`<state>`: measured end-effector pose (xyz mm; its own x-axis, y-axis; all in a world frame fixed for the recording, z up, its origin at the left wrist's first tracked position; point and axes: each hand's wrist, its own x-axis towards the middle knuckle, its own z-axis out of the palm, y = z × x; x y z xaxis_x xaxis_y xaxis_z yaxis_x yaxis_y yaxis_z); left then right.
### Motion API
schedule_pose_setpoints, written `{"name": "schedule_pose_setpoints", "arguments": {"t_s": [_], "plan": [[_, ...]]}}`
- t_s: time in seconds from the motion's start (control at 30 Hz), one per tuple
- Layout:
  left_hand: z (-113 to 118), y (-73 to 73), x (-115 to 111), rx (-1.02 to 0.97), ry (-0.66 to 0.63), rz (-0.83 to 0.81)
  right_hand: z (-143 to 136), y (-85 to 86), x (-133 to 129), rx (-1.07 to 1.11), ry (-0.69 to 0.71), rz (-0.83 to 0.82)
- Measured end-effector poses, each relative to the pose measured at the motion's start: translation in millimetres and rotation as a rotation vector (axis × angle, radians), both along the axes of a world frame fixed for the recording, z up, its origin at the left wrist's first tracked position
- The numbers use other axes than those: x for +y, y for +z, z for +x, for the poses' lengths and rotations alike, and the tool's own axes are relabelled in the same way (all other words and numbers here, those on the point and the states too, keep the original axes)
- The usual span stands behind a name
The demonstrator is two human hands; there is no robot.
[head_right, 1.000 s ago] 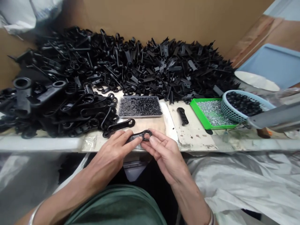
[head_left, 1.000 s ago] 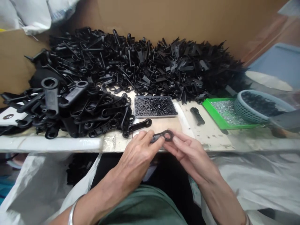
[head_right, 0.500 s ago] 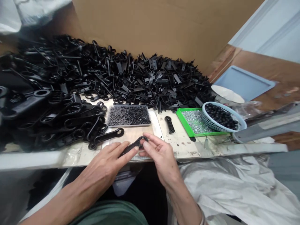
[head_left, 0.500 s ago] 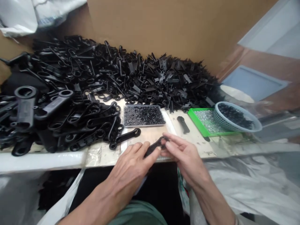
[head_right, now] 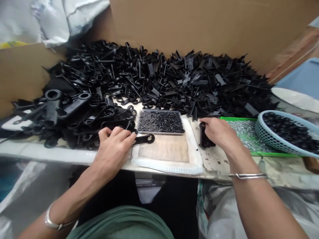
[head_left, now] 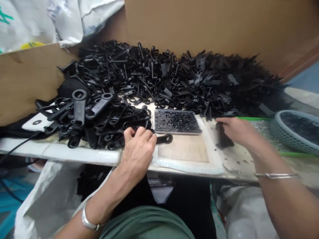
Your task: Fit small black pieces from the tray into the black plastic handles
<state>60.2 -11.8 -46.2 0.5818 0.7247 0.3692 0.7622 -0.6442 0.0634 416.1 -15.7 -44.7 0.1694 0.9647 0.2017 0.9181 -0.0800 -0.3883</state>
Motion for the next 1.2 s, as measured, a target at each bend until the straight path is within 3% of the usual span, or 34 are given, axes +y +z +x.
{"name": "schedule_pose_setpoints", "arguments": {"t_s": [0.13,0.23,0.37,0.47,0.7,0.9,1.07,1.2], "plan": [[0.4,-0.1,2.9,-0.062,-0.003,-0.007,-4.5,1.7,-10.2,-0.193,-0.1,-0.074],[0.6,9.3,-1.8,-0.05,-0.005,-0.05,-30.1,11.7,-22.9,-0.216,-0.085,-0.024],[8.7,18.4,-9.4,-0.036,-0.073,-0.151,-78.3,23.3,-32.2,-0.012,0.118,-0.016],[17.4,14.8,-9.1,0.015,-0.142,-0.218,-99.8,22.8,-32.6,0.075,0.22,-0.071],[15.3,5.6,-7.7,-0.034,-0.181,-0.237,-98.9,15.7,-23.3,0.036,0.215,-0.079],[17.2,-3.8,-11.2,-0.067,-0.2,-0.253,-110.0,29.6,-8.3,-0.071,0.304,-0.077],[18.1,-10.1,-11.0,-0.095,-0.198,-0.228,-123.6,33.2,-27.0,0.065,0.467,-0.261],[18.3,-8.6,-11.4,-0.096,-0.197,-0.255,-136.3,15.3,-40.3,0.142,0.396,-0.341]]}}
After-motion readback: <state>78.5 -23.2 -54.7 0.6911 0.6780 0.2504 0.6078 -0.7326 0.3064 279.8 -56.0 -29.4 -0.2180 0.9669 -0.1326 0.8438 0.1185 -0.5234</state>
